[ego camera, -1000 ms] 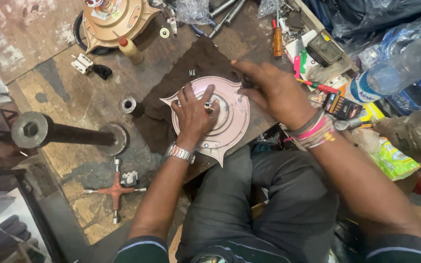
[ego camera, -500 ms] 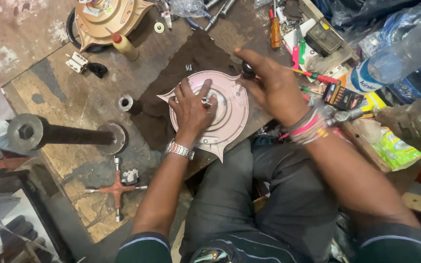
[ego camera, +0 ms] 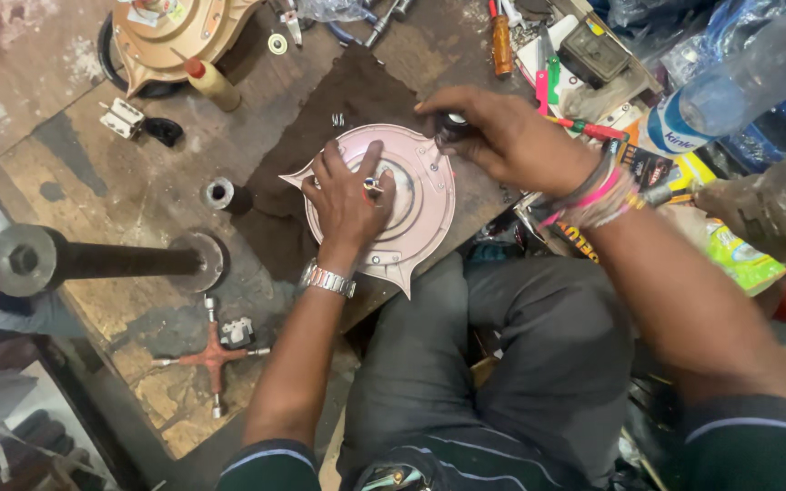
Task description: The person is assembling a pink, star-shaped electrical component, likely a ceiling fan housing. They use a screwdriver to tighten screws on the central hub and a hammer to tap the component into place. The person also handles small metal parts and wires, securing them to the assembly.
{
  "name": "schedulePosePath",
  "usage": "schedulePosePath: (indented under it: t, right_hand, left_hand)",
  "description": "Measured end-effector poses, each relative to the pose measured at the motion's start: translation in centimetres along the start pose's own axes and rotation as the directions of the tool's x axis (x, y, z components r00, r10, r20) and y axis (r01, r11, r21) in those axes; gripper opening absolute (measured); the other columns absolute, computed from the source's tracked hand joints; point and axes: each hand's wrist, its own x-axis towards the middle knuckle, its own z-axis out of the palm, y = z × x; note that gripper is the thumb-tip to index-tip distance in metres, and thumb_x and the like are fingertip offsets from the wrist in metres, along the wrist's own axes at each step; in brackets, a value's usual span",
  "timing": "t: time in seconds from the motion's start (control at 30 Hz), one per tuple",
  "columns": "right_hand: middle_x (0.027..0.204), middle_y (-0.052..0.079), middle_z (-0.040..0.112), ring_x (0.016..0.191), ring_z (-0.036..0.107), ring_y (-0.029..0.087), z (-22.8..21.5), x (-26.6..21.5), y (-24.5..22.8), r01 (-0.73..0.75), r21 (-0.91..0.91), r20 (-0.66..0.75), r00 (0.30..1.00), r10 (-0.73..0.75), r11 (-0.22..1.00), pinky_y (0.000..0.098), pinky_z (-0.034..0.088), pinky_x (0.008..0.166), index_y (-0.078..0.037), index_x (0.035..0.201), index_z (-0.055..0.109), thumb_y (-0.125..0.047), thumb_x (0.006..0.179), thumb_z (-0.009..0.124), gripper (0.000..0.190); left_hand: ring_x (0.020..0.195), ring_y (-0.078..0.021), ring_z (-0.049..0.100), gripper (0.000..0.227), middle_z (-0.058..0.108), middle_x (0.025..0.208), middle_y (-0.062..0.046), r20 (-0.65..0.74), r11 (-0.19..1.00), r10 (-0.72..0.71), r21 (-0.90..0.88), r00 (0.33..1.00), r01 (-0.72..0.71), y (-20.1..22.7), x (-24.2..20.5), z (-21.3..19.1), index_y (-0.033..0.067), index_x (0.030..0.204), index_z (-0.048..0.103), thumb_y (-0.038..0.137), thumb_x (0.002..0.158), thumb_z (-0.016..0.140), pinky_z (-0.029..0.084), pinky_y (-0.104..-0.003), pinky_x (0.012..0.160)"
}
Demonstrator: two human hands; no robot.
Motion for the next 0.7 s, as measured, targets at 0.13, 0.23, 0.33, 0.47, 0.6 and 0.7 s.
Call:
schedulePosePath:
  t: [0.13,0.23,0.33,0.47,0.6,0.7]
  right_hand:
    - [0.112,0.013,0.067,0.093,0.072,0.027,4.8,-1.7,-1.2,-0.209,-0.19,-0.421,0.9,0.113,0.959,0.0344,0.059,0.081,-0.008,0.141,0.052,-0.002,0.095,0.074,0.051]
    - [0.104,0.01,0.069,0.087,0.072,0.024,4.9,-2.1,-1.6,-0.309,-0.192,-0.528,0.833,0.168,0.931,0.0336,0.058,0.077,-0.005,0.138,0.052,-0.011,0.096,0.082,0.052]
    - [0.114,0.011,0.069,0.098,0.072,0.025,3.4,-2.7,-1.5,-0.172,-0.151,-0.367,0.924,0.106,0.973,0.0355,0.058,0.086,-0.005,0.135,0.055,-0.007,0.096,0.079,0.046]
    - [0.119,0.013,0.065,0.111,0.071,0.027,1.0,-1.2,-1.2,-0.048,0.026,-0.077,0.996,0.05,0.999,0.0363,0.059,0.095,-0.005,0.128,0.057,0.001,0.094,0.068,0.037]
    - [0.123,0.014,0.063,0.117,0.067,0.032,-0.2,0.4,-1.1,0.105,0.048,0.092,0.99,-0.11,0.993,0.0387,0.055,0.1,-0.004,0.125,0.056,0.003,0.094,0.065,0.033]
    - [0.125,0.017,0.063,0.117,0.066,0.034,-0.6,1.0,-0.7,0.132,0.046,0.15,0.979,-0.137,0.99,0.0406,0.053,0.096,-0.003,0.124,0.054,0.005,0.091,0.064,0.036]
  left_hand:
    - [0.135,-0.0469,0.037,0.049,0.042,0.147,-0.03,0.004,0.999,-0.02,-0.033,1.0,0.02,0.1,-0.4,-0.3,0.0275,0.137,0.066,0.045,0.093,0.056,0.029,-0.068,0.103]
    - [0.134,-0.0467,0.038,0.051,0.042,0.145,-0.029,-0.007,0.999,-0.031,0.019,0.999,0.031,0.7,-0.1,-0.5,0.0286,0.137,0.066,0.044,0.089,0.056,0.029,-0.068,0.102]
    - [0.135,-0.0459,0.038,0.05,0.043,0.146,-0.029,0.009,0.999,-0.021,-0.043,1.0,0.021,0.2,-0.3,-0.6,0.028,0.137,0.066,0.045,0.092,0.055,0.03,-0.067,0.104]
    - [0.134,-0.0454,0.038,0.051,0.043,0.144,-0.03,0.0,1.0,-0.009,-0.007,1.0,0.009,0.3,-0.2,-0.6,0.0273,0.137,0.066,0.045,0.091,0.054,0.03,-0.066,0.102]
    - [0.134,-0.0454,0.038,0.051,0.043,0.145,-0.03,0.004,1.0,-0.012,0.007,1.0,0.012,0.1,-0.3,-0.3,0.0272,0.137,0.066,0.045,0.091,0.054,0.03,-0.066,0.102]
    - [0.136,-0.0455,0.038,0.051,0.042,0.145,-0.031,-0.021,1.0,0.026,0.003,0.999,-0.026,-0.3,-0.2,0.1,0.0263,0.138,0.066,0.045,0.093,0.053,0.03,-0.066,0.103]
